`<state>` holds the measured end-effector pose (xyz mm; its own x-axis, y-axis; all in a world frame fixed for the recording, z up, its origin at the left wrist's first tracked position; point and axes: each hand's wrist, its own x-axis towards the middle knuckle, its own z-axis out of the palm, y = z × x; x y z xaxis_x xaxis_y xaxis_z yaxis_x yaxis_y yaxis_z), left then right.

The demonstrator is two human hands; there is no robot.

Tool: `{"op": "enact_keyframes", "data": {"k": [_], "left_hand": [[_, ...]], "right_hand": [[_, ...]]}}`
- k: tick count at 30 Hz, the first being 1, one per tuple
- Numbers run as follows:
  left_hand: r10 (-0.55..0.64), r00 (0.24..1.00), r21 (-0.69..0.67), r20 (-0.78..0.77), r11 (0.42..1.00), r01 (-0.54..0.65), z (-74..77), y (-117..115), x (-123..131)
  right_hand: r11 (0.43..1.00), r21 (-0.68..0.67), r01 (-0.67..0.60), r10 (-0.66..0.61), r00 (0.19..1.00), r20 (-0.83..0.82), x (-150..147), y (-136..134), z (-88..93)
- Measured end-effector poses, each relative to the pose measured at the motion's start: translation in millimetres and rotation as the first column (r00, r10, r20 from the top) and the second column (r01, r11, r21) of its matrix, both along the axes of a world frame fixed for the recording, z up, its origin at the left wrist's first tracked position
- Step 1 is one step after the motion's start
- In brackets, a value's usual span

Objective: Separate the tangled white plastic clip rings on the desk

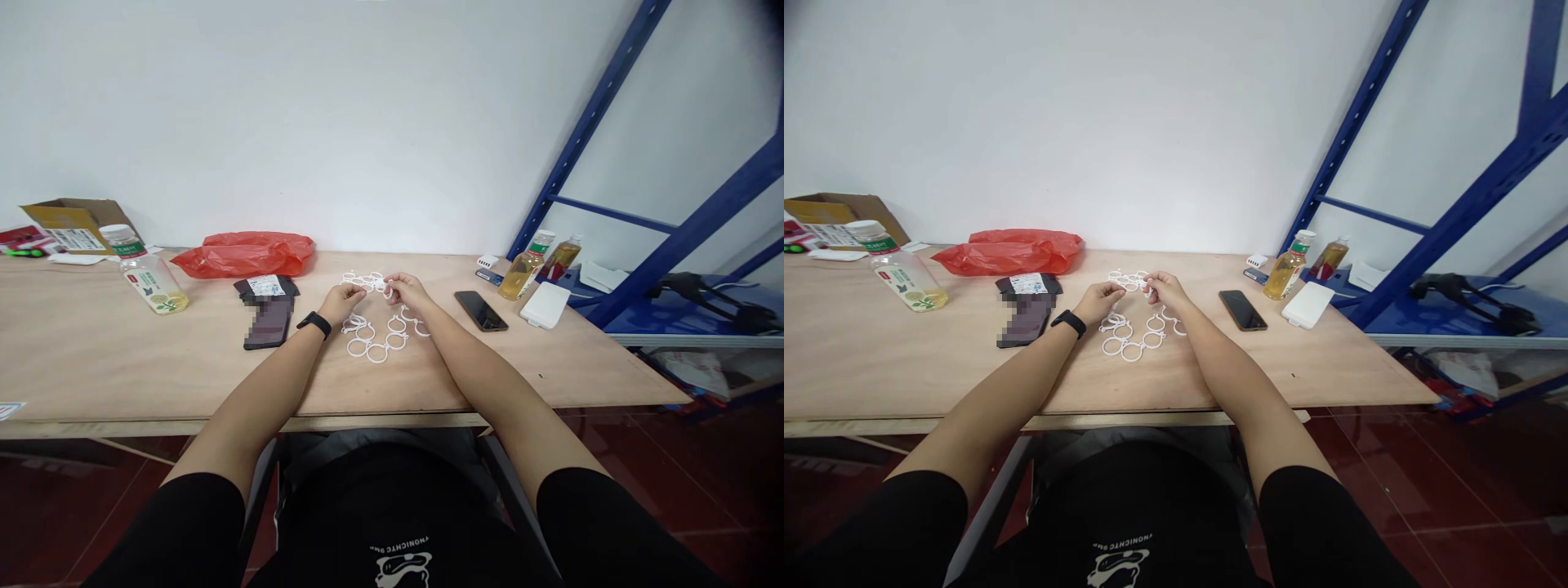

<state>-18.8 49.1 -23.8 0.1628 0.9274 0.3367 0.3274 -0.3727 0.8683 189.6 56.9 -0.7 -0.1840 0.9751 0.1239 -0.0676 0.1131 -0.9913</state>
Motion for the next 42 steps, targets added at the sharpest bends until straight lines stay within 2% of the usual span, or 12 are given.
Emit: {"op": "enact_keyframes", "data": {"k": [9, 16, 27, 34, 42], "left_hand": [[0.081, 0.965, 0.052, -0.247, 0.996, -0.071, -4.9, -0.1, -7.7], [0.13, 0.941, 0.086, -0.312, 0.99, -0.108, 1.1, -5.8, -7.5], [0.19, 0.94, 0.135, -0.285, 0.978, -0.157, 8.8, -12.6, -6.8], [0.203, 0.935, 0.133, -0.292, 0.976, -0.171, 10.2, -14.2, -6.1], [0.214, 0.931, 0.151, -0.295, 0.973, -0.176, 13.5, -16.1, -7.5]], "right_hand": [[0.976, 0.034, 0.213, -0.212, 0.977, -0.028, 27.9, 12.5, 1.1], [0.935, -0.006, 0.353, -0.353, 0.935, 0.012, 52.8, 19.2, -2.6], [0.932, 0.02, 0.362, -0.361, 0.922, 0.141, 58.7, 24.3, -11.5], [0.908, 0.103, 0.407, -0.418, 0.861, 0.289, 59.9, 27.9, -15.4], [0.936, 0.055, 0.349, -0.345, 0.873, 0.344, 58.7, 26.2, -18.8]]}}
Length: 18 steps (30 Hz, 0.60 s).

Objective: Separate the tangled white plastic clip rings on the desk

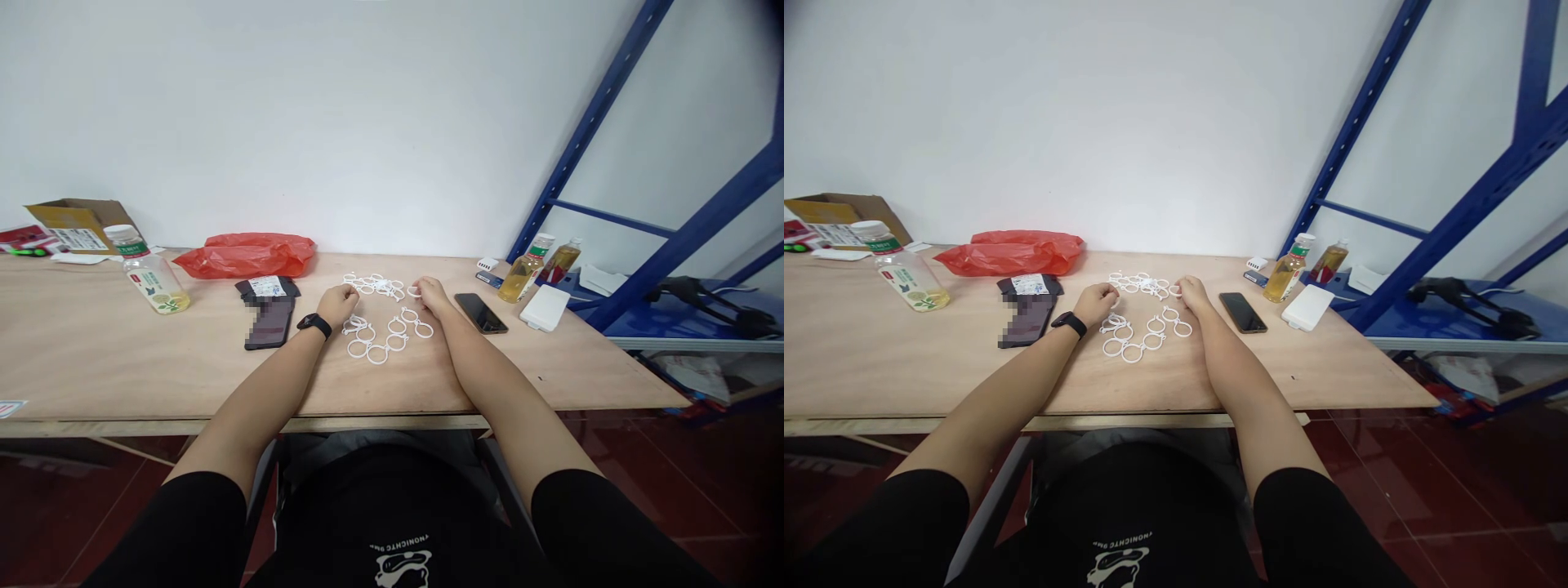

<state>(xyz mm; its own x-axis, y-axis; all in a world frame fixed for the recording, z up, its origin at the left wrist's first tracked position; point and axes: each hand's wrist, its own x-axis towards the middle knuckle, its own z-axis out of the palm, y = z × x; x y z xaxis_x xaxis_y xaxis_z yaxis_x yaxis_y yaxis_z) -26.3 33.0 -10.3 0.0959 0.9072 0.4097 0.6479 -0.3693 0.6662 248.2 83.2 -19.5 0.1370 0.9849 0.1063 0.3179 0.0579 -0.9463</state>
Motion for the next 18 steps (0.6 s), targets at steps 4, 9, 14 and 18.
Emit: {"op": "enact_keyframes", "data": {"k": [4, 9, 14, 18], "left_hand": [[-0.018, 1.0, -0.009, 0.005, 1.0, 0.018, 0.1, 1.6, -0.6], [-0.038, 0.999, 0.011, -0.014, 0.999, 0.038, 1.0, 2.1, 0.3], [-0.034, 0.999, 0.032, 0.005, 0.999, 0.034, 0.6, 3.1, -1.5], [-0.047, 0.999, 0.015, 0.019, 0.999, 0.046, -1.7, 3.7, -2.6]], "right_hand": [[0.998, 0.008, -0.067, 0.062, 0.962, 0.266, 3.0, -1.9, 1.8], [0.984, -0.012, -0.18, 0.152, 0.79, 0.594, 1.4, -6.8, 3.7], [0.97, 0.009, -0.245, 0.217, 0.875, 0.432, -2.9, -8.8, 1.2], [0.971, 0.025, -0.239, 0.225, 0.94, 0.257, -0.9, -4.0, -4.4]]}}
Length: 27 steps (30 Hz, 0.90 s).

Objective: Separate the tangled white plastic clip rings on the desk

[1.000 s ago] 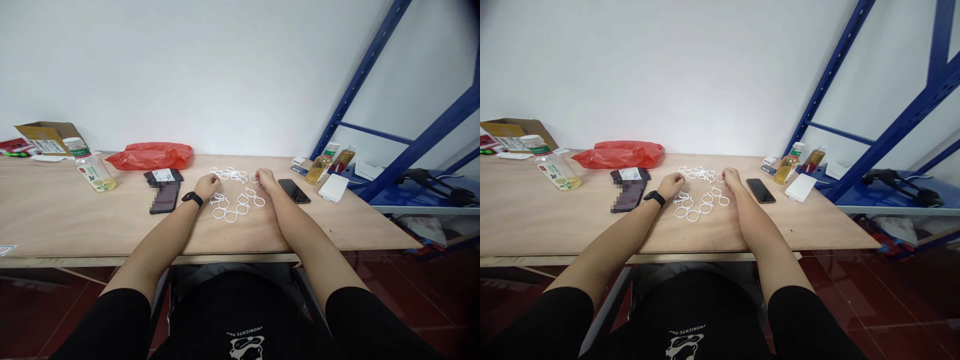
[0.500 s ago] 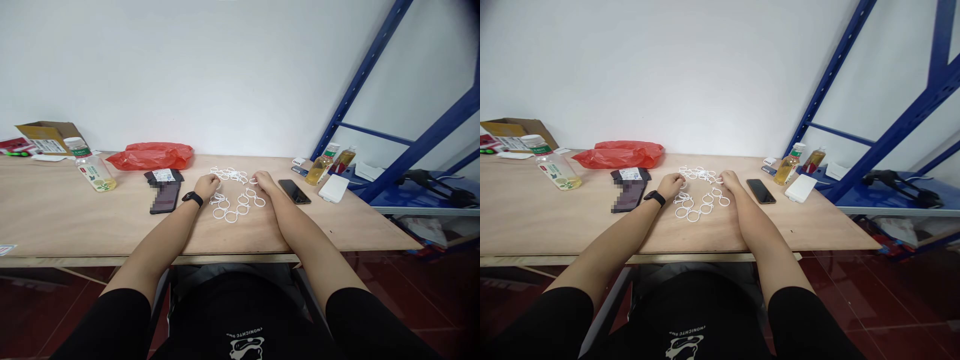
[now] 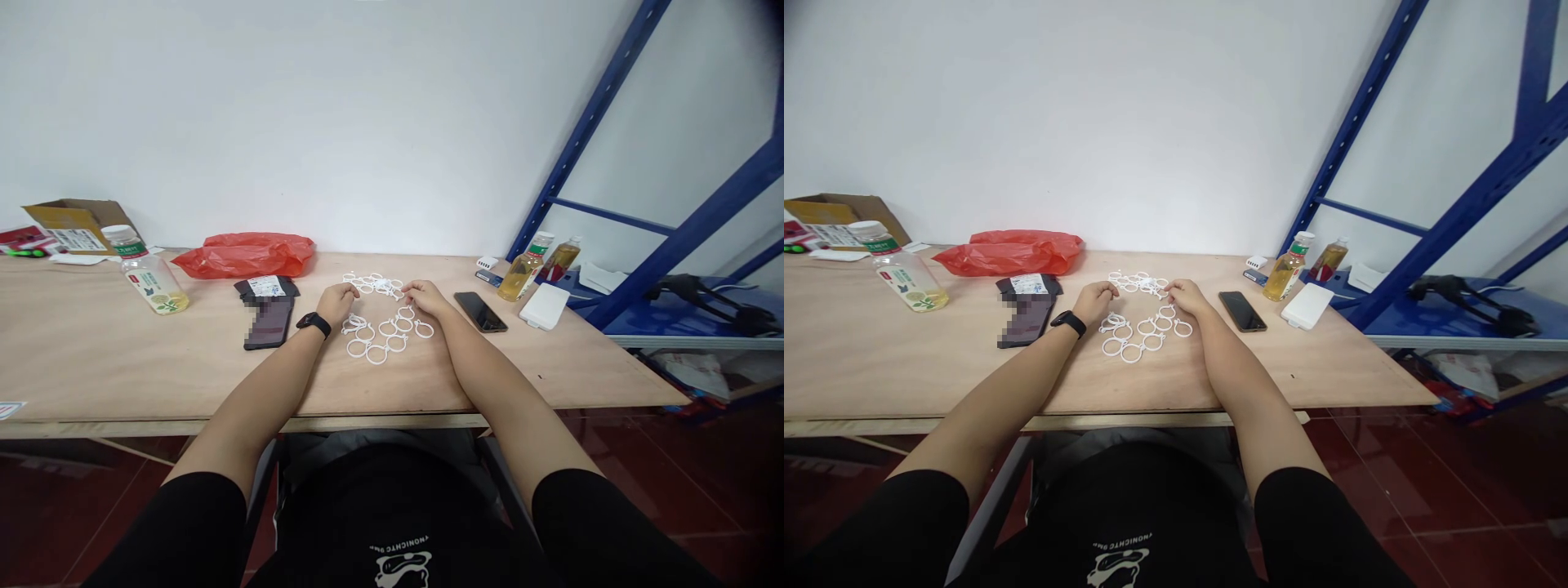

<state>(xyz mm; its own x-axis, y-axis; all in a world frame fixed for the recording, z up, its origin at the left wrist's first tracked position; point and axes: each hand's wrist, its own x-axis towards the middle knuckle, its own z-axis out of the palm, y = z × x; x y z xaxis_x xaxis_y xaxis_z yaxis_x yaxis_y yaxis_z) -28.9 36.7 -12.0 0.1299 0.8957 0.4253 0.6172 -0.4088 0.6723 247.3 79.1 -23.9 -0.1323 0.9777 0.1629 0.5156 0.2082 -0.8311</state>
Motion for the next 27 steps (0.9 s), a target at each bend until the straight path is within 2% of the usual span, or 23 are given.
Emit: {"op": "enact_keyframes", "data": {"k": [3, 6, 9, 11, 17, 24, 27], "left_hand": [[-0.013, 1.0, -0.018, -0.02, 1.0, 0.012, -0.8, -1.8, 1.5], [-0.034, 0.998, -0.071, -0.045, 0.997, 0.031, -0.6, -4.4, 4.2], [-0.095, 0.993, -0.081, -0.072, 0.993, 0.09, 0.0, -6.5, 6.6], [-0.148, 0.986, -0.067, -0.072, 0.987, 0.143, 0.5, -7.8, 7.7], [-0.266, 0.957, -0.075, -0.112, 0.963, 0.259, 0.4, -9.0, 9.3], [-0.152, 0.985, 0.152, -0.087, 0.975, 0.164, -5.1, -2.0, 9.1], [-0.164, 0.983, 0.207, -0.079, 0.962, 0.177, -4.4, -1.6, 10.1]], "right_hand": [[0.997, 0.082, 0.017, -0.022, 0.998, 0.066, 1.9, 4.2, -3.8], [0.982, 0.183, -0.053, 0.004, 0.967, 0.256, 0.5, 6.0, -5.0], [0.97, 0.197, -0.139, 0.046, 0.908, 0.417, -4.3, 4.7, -4.1], [0.966, 0.194, -0.171, 0.065, 0.886, 0.458, -8.3, 2.4, -2.9], [0.946, 0.241, -0.216, 0.091, 0.892, 0.442, -22.7, -8.3, 0.7], [0.866, 0.363, -0.344, 0.226, 0.917, 0.329, -47.7, -18.1, 6.1], [0.824, 0.402, -0.399, 0.292, 0.908, 0.302, -57.4, -24.5, 9.3]]}}
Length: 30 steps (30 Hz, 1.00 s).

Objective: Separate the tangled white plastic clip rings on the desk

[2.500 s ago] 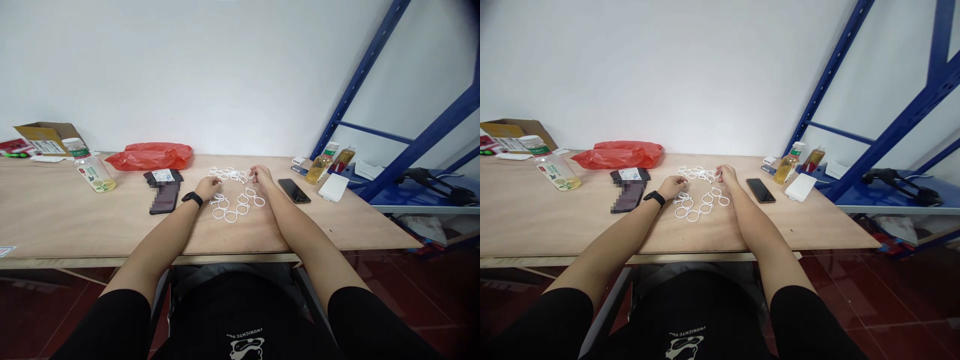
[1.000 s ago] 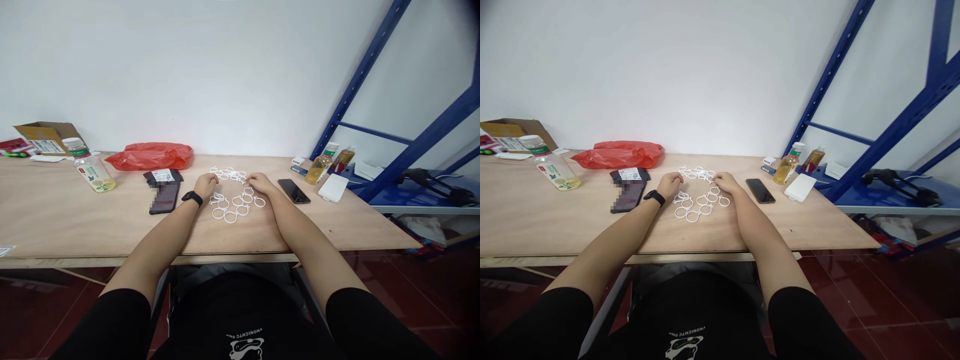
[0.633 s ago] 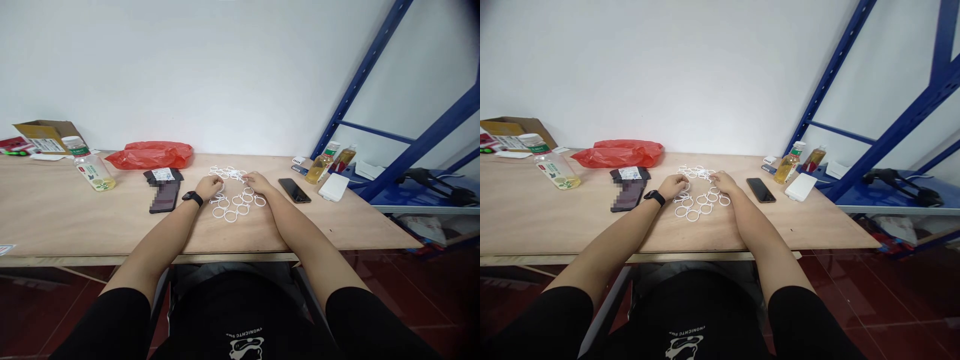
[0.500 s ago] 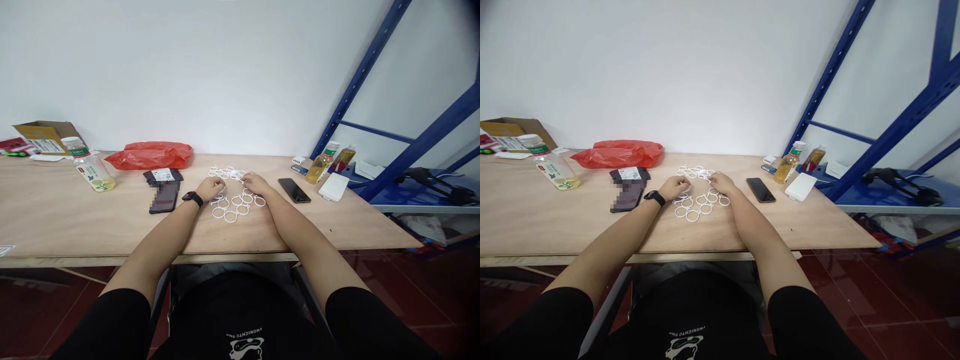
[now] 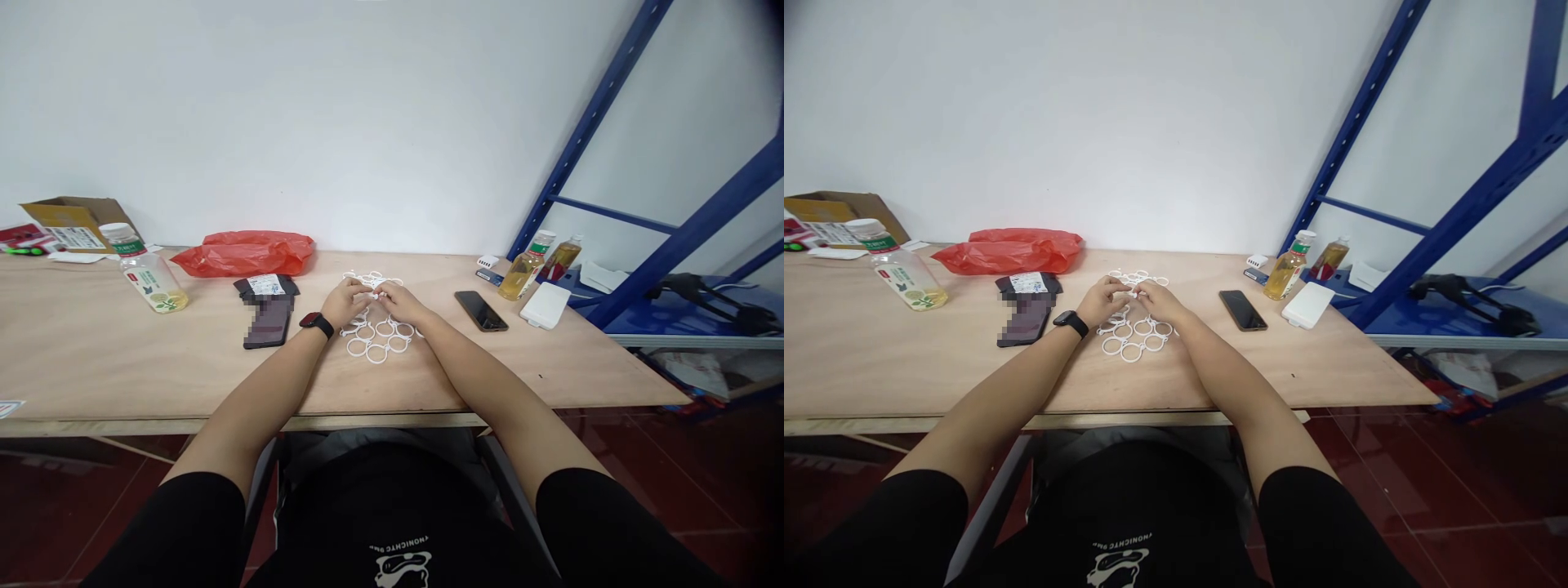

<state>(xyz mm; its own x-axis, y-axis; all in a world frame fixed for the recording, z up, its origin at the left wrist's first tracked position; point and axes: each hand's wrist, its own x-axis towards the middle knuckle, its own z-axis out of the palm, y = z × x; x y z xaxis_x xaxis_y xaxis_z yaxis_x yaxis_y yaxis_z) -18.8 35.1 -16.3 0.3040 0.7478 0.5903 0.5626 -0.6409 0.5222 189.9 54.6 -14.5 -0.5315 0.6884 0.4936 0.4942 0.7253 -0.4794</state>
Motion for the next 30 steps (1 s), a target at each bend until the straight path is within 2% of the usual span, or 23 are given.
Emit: {"op": "enact_keyframes", "data": {"k": [3, 6, 9, 12, 15, 18, 20, 26, 30], "left_hand": [[-0.006, 1.0, -0.004, 0.004, 1.0, 0.006, 2.8, -2.2, 1.3], [0.038, 0.999, -0.077, -0.014, 0.996, -0.039, 4.4, -4.9, 2.3], [0.071, 0.997, -0.117, 0.007, 0.991, -0.07, 3.3, -5.7, 3.1], [0.11, 0.993, -0.086, 0.037, 0.991, -0.107, 1.1, -3.2, 2.9], [0.162, 0.986, -0.065, 0.038, 0.985, -0.16, -0.2, 0.7, 1.3], [0.206, 0.977, -0.101, 0.061, 0.975, -0.199, -0.5, 2.5, -0.6], [0.228, 0.97, -0.13, 0.089, 0.968, -0.215, -0.1, 1.9, -1.3], [0.218, 0.972, -0.153, 0.083, 0.967, -0.204, 2.5, -2.6, -1.2], [0.222, 0.971, -0.164, 0.091, 0.965, -0.205, 4.5, -3.8, -1.6]], "right_hand": [[0.999, -0.033, -0.018, 0.017, 0.999, -0.035, -5.8, -6.1, 1.9], [0.99, -0.143, 0.004, -0.018, 0.996, -0.092, -8.2, -6.8, 0.2], [0.97, -0.239, 0.043, -0.084, 0.983, -0.165, -7.7, 1.4, -4.9], [0.96, -0.235, 0.151, -0.202, 0.956, -0.212, -0.7, 15.1, -10.6], [0.947, -0.167, 0.275, -0.29, 0.955, -0.069, 13.6, 26.6, -15.8], [0.933, -0.133, 0.335, -0.311, 0.935, 0.174, 27.5, 31.2, -19.2], [0.923, -0.138, 0.36, -0.314, 0.909, 0.276, 33.3, 31.1, -19.3], [0.914, -0.046, 0.402, -0.369, 0.875, 0.314, 41.7, 24.6, -10.3], [0.9, -0.051, 0.432, -0.401, 0.87, 0.285, 47.2, 20.2, -6.9]]}}
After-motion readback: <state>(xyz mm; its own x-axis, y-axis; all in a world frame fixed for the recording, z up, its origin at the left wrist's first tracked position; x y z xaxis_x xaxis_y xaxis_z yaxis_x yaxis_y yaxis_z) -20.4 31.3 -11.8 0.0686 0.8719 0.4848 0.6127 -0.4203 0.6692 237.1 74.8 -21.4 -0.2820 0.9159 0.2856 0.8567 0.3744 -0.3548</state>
